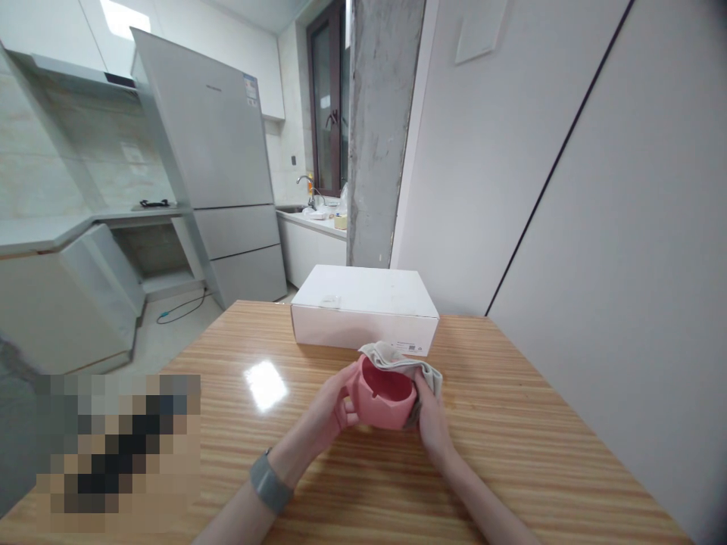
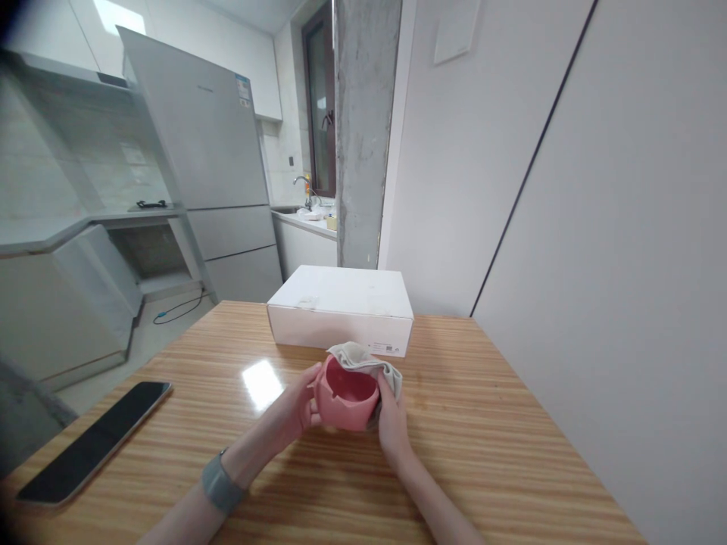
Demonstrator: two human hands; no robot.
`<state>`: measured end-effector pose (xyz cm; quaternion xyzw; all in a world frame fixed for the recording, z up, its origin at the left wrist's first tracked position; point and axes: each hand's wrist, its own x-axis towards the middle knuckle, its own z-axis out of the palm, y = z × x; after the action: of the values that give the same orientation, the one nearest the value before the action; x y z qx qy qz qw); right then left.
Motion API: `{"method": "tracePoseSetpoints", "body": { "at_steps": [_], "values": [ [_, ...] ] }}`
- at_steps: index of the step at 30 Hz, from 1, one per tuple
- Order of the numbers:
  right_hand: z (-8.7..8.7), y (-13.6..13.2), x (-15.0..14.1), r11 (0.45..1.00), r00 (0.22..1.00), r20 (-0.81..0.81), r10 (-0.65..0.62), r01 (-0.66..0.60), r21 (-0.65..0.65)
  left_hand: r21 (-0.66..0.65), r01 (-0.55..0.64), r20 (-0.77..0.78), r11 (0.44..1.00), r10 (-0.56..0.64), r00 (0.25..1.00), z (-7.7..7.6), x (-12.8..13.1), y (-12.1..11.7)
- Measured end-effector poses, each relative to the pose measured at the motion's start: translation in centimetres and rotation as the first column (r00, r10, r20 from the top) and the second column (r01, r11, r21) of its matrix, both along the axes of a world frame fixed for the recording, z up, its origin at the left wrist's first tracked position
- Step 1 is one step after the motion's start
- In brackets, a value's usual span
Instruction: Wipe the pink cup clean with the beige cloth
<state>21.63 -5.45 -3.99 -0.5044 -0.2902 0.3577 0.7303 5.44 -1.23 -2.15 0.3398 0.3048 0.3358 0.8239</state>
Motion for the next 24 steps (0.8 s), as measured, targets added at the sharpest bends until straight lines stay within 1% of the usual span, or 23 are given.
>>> {"method": "tracePoseSetpoints", "body": {
  "at_steps": [3,5,7,10,14,17,18,20,22,24],
  "values": [
    [-0.4,0.2,0.3,0.998,0.996,-0.069,0.057,-0.058,-0.015,-0.005,0.093,-0.051,0.996,-0.093,0.994,0.2,-0.5,0.2],
    [-0.5,0.2,0.4,0.996,0.994,-0.076,0.081,-0.083,-0.018,-0.004,0.149,-0.052,0.989,-0.149,0.987,0.2,-0.6,0.1],
    [-0.3,0.2,0.3,0.995,0.994,-0.060,0.090,-0.092,-0.024,0.005,0.128,-0.062,0.992,-0.128,0.990,0.1,-0.5,0.0],
    [0.0,-0.1,0.1,0.997,0.997,-0.018,0.073,-0.073,-0.016,0.026,0.022,-0.072,0.999,-0.020,0.997,-0.2,0.0,-0.1],
    [0.2,-0.5,-0.7,0.999,0.998,0.028,0.048,-0.048,0.023,0.060,-0.077,-0.001,0.995,0.077,0.997,-0.3,0.7,-0.4],
    [0.3,-0.9,-1.2,0.996,0.995,0.098,0.007,-0.016,0.087,0.086,-0.137,0.068,0.987,0.132,0.989,-0.1,1.0,-0.8],
    [0.4,-1.0,-1.2,0.994,0.993,0.121,0.003,-0.016,0.108,0.090,-0.144,0.093,0.986,0.136,0.986,0.0,1.0,-0.9],
    [0.6,-1.0,-1.2,0.992,0.990,0.144,-0.002,-0.016,0.122,0.087,-0.120,0.118,0.989,0.110,0.987,0.1,1.0,-0.9],
    [0.9,-1.0,-0.9,0.996,0.993,0.120,-0.006,-0.004,0.086,0.043,-0.066,0.081,0.997,0.062,0.995,0.2,0.8,-0.8],
    [1.1,-0.8,-0.4,0.999,0.997,0.077,-0.008,0.005,0.034,-0.012,-0.008,0.010,1.000,0.008,1.000,0.2,0.6,-0.5]
  ]
}}
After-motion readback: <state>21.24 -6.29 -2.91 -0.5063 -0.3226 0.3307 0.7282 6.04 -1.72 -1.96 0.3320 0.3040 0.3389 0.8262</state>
